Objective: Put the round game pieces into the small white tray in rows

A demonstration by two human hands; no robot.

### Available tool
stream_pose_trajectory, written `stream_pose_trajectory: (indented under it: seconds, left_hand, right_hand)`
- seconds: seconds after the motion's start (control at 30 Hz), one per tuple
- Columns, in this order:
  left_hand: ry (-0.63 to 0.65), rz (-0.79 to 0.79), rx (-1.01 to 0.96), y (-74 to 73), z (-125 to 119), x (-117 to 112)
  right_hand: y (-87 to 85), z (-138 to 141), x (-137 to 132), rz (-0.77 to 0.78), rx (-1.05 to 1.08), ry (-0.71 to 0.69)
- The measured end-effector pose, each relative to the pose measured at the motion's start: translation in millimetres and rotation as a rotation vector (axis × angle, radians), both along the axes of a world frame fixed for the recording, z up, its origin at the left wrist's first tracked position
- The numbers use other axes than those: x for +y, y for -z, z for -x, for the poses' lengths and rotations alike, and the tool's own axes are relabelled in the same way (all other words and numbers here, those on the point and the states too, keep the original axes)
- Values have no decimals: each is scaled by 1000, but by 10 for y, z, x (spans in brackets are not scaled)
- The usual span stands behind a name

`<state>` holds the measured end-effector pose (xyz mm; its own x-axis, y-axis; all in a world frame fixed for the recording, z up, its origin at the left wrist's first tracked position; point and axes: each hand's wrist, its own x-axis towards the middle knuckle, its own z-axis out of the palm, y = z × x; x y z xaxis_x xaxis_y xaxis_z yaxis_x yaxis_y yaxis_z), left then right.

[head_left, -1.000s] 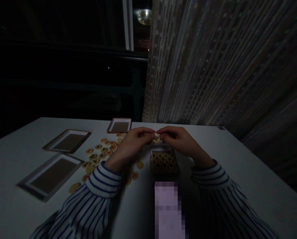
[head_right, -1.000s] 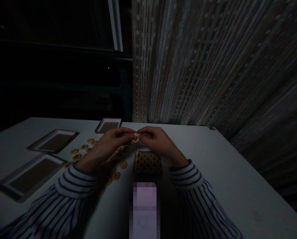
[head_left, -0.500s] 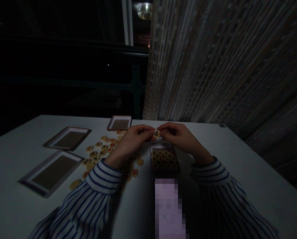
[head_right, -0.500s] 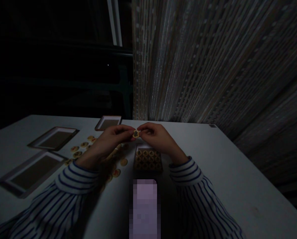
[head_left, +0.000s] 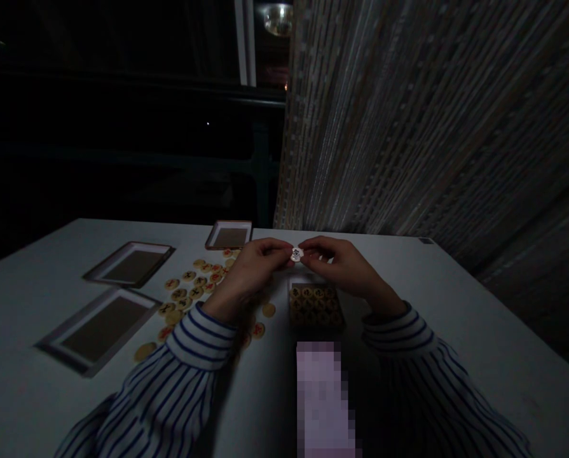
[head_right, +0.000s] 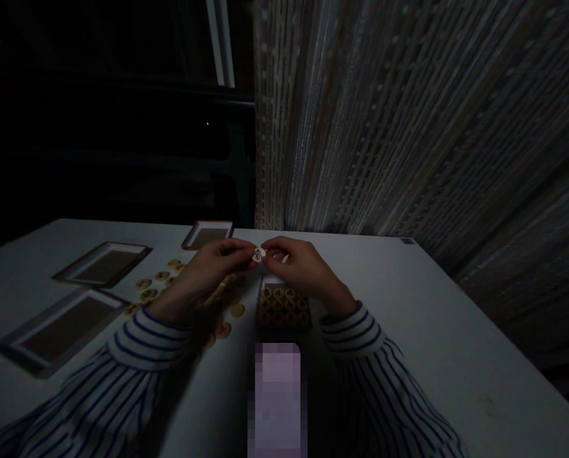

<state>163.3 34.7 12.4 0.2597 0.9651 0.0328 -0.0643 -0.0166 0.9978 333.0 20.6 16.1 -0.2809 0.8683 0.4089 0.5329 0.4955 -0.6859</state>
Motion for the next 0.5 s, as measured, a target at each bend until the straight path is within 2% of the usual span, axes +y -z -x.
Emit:
stream_pose_trajectory:
  seconds: [0.23, 0.5]
  left_hand:
    - [-11, -52, 93, 80, 1, 37]
    - [33, -162, 244, 186, 25, 93]
  right_hand:
    - [29, 19, -20, -149, -196, -6]
    - [33, 18, -17, -150, -417, 4]
